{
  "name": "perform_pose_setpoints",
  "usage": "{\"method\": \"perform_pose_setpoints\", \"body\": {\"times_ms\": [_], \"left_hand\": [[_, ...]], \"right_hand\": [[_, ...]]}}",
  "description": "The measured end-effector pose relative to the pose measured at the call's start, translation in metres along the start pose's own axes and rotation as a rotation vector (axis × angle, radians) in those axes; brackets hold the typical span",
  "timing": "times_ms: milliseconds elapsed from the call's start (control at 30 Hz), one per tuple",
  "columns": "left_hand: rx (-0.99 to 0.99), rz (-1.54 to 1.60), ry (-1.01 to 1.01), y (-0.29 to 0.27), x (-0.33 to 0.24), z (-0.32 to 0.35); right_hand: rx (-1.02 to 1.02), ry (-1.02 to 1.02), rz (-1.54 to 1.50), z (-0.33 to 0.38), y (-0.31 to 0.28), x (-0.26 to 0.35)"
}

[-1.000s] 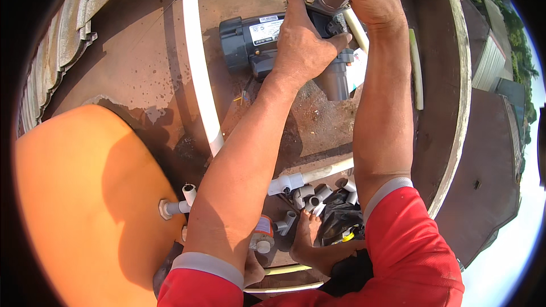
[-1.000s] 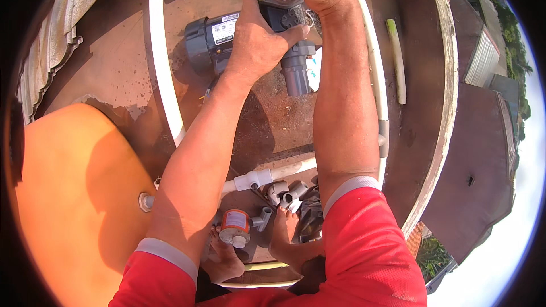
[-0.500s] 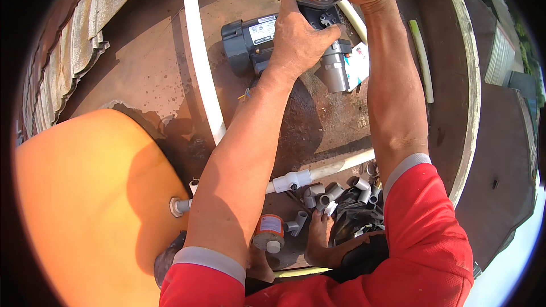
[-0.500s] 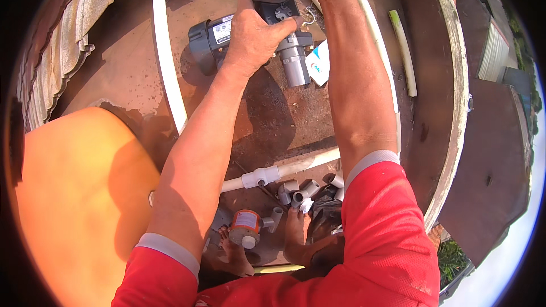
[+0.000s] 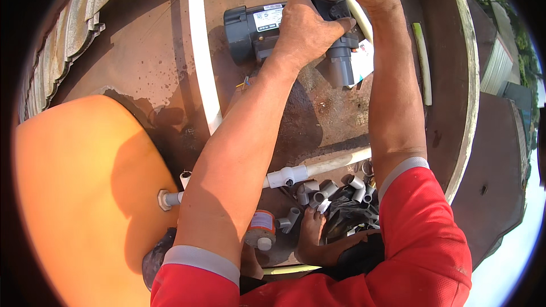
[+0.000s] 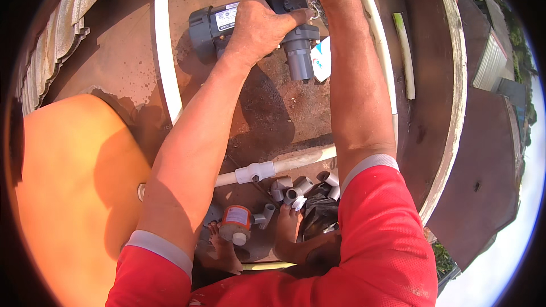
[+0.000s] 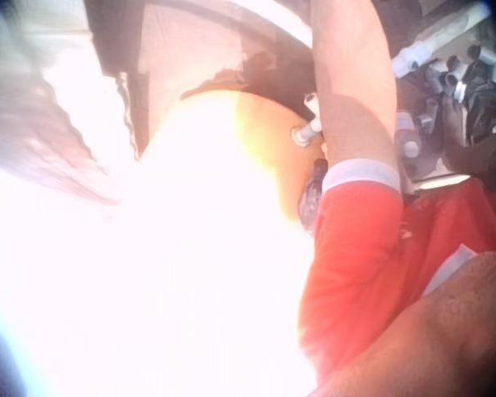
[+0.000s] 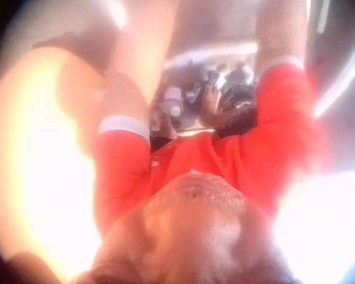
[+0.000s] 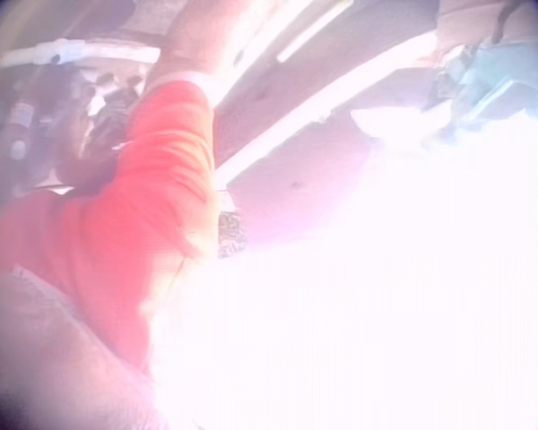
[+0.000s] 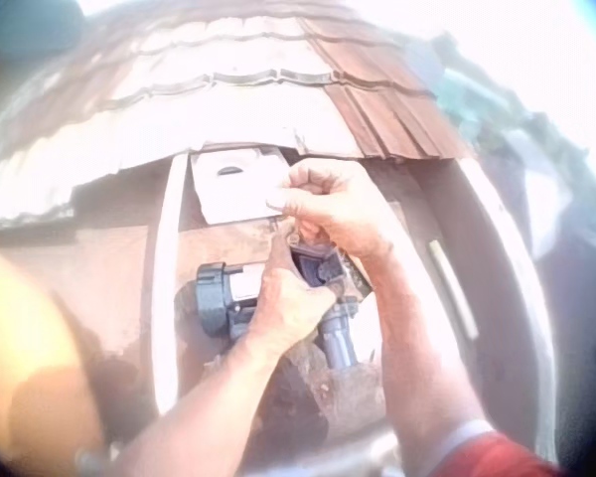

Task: The person assembles a plumbing system on a rooftop, wrapping thread seal tape on pipe fittings, screwing them together, and using an angle grinder to cut a PVC pipe. They connect the cut pipe to a valve assembly and position it near a water tank.

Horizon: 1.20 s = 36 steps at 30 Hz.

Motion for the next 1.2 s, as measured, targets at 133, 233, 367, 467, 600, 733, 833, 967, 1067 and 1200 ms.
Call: {"method": "perform_pose_setpoints", "body": {"times_ms": [133,233,367,467,600,733,833,967,1067,1200], "left_hand": [[0.03,-0.051,-0.024,-0.005,-0.001,0.002],[0.003,-0.17,-0.106,-0.021,0.014,0.013],[-0.013,-0.114,0.004,-0.012,0.002,0.008],[-0.014,-0.048,-0.028,-0.005,0.009,0.008],[-0.094,-0.18,-0.043,-0.011,-0.001,0.016],[0.134,-0.047,-0.178,-0.007,0.002,0.006],[0.058,-0.029,-0.132,-0.021,0.0,0.011],[-0.033,-0.118,-0.047,-0.017,0.005,0.013],[0.009,-0.096,-0.07,-0.011,0.009,0.011],[-0.057,-0.068,-0.029,-0.003,0.008,0.011]], "right_hand": [[-0.831,-0.216,0.07,0.023,0.014,-0.013],[-0.545,0.189,0.006,0.027,0.038,-0.01],[0.428,0.136,-0.083,0.005,0.007,0.006],[0.339,0.046,0.113,-0.011,-0.01,-0.019],[-0.507,-0.228,0.099,0.021,0.01,-0.014],[-0.287,-0.134,1.071,0.029,0.017,0.012],[0.406,-0.482,1.823,0.045,0.082,0.031],[0.922,-0.48,2.247,0.029,0.089,0.022],[1.048,-0.081,2.285,0.01,0.073,0.006],[1.1,0.379,2.125,-0.016,0.062,-0.001]]}}
Point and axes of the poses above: each hand's wrist, its own z-axis away from the middle knuckle, its own y-axis out of the palm, x = y × z, the point moved 7 cm from there along -z, towards the middle knuckle, and after that the axes turned 6 degrees about x, right-handed, at the moved point
